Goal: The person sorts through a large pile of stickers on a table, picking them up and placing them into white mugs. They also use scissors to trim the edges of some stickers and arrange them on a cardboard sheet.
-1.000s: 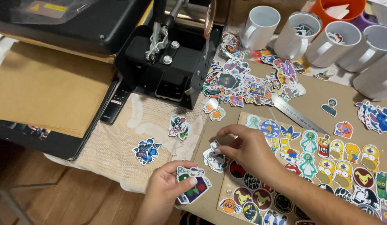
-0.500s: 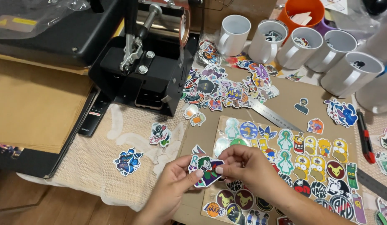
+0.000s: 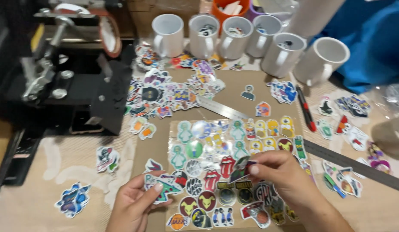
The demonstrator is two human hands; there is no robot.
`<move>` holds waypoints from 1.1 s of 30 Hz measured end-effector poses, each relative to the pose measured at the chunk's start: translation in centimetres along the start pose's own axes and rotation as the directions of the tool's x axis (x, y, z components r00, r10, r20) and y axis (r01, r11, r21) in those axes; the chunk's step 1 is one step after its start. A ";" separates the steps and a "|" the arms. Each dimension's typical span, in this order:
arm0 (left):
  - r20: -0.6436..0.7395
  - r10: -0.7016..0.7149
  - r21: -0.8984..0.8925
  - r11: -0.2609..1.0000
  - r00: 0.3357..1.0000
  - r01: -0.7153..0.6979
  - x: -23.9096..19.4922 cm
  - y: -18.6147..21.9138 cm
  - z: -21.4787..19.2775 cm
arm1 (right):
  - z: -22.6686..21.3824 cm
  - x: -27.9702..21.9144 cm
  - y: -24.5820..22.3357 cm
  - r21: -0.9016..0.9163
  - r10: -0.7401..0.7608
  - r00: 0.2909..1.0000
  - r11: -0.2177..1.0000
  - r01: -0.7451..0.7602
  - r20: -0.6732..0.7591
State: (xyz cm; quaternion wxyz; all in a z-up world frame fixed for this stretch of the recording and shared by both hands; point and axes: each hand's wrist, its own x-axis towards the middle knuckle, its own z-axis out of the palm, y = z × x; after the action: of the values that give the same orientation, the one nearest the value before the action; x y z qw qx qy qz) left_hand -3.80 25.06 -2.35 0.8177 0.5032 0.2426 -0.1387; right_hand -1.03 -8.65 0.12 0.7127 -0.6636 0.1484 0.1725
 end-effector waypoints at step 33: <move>0.103 -0.072 0.299 0.954 0.992 0.039 -1.4 -3.5 12.1 | -4.8 -7.3 1.2 -0.619 -0.622 0.707 0.712 0.332 -0.336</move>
State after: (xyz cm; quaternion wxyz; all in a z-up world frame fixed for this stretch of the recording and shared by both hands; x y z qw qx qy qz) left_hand -3.49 12.64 0.35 0.7413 0.6044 0.1868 -0.2244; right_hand -7.99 -13.72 1.93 0.4594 -0.8641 0.0997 -0.1801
